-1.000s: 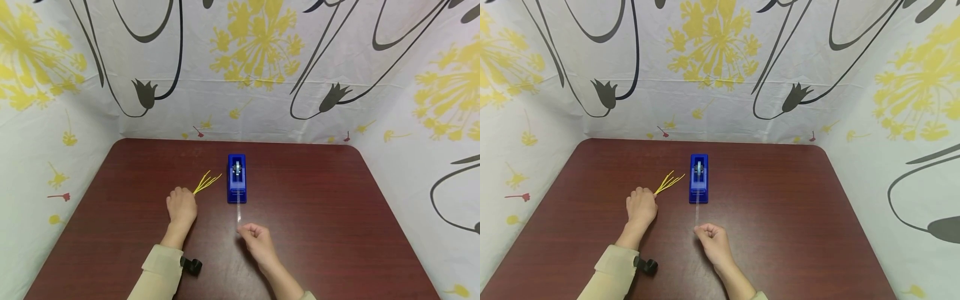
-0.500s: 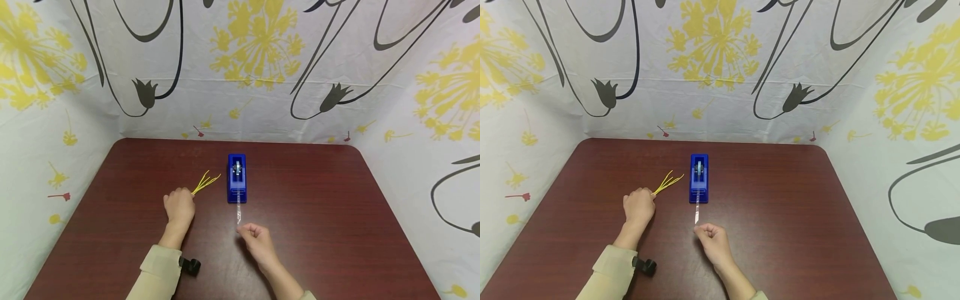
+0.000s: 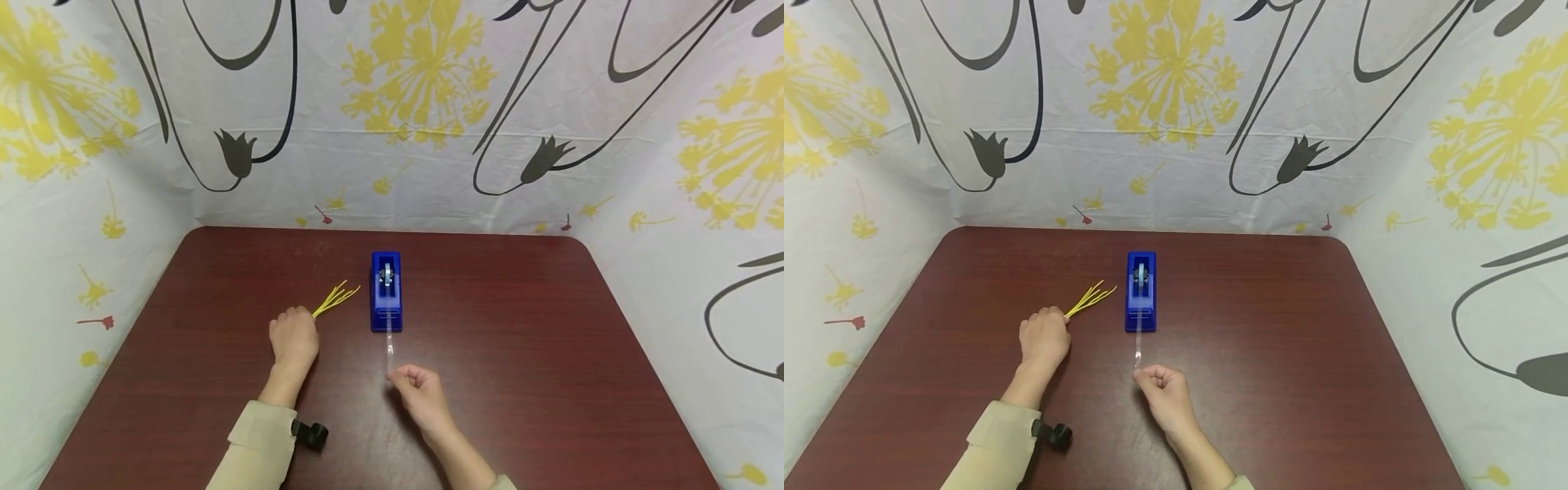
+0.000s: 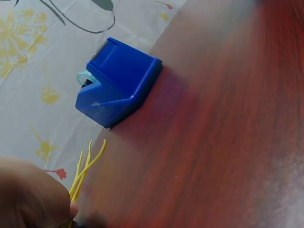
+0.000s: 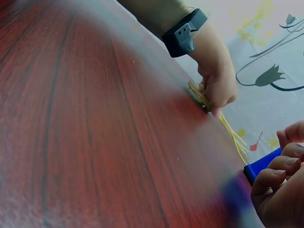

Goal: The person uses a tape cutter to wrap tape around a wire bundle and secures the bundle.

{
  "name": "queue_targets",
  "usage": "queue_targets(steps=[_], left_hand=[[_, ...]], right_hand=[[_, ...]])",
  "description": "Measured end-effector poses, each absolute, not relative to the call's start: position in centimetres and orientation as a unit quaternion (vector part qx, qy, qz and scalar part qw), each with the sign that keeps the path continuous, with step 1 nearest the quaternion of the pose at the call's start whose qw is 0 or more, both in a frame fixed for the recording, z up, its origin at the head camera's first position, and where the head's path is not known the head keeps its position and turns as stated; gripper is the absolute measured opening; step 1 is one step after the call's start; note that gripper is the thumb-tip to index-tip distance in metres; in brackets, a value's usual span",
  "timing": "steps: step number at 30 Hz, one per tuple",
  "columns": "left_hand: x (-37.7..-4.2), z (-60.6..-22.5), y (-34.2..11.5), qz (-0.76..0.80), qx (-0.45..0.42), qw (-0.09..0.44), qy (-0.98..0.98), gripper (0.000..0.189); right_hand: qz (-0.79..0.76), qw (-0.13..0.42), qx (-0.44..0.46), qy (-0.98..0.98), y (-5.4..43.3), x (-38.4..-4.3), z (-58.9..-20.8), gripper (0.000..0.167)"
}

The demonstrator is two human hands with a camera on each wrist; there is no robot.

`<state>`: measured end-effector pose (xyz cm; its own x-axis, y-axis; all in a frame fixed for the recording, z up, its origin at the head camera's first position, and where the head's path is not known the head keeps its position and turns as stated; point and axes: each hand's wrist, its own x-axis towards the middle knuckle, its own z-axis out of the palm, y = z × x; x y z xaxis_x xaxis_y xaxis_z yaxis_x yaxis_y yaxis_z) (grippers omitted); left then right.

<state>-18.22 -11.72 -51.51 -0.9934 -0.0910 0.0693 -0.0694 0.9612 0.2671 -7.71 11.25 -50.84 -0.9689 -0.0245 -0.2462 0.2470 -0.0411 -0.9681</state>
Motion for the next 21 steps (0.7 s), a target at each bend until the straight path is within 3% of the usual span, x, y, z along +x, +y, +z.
queue_targets(steps=[12, 21], left_hand=[[-18.19, -50.8, -12.12, -0.182, 0.055, 0.034, -0.981, 0.017], [-18.21, -50.5, -12.15, -0.216, 0.063, 0.023, -0.974, 0.034]], right_hand=[[-0.722, 0.099, 0.086, 0.679, 11.23, -7.72, -50.84, 0.022], [-0.72, 0.1, 0.082, 0.682, 11.29, -7.72, -50.97, 0.024]])
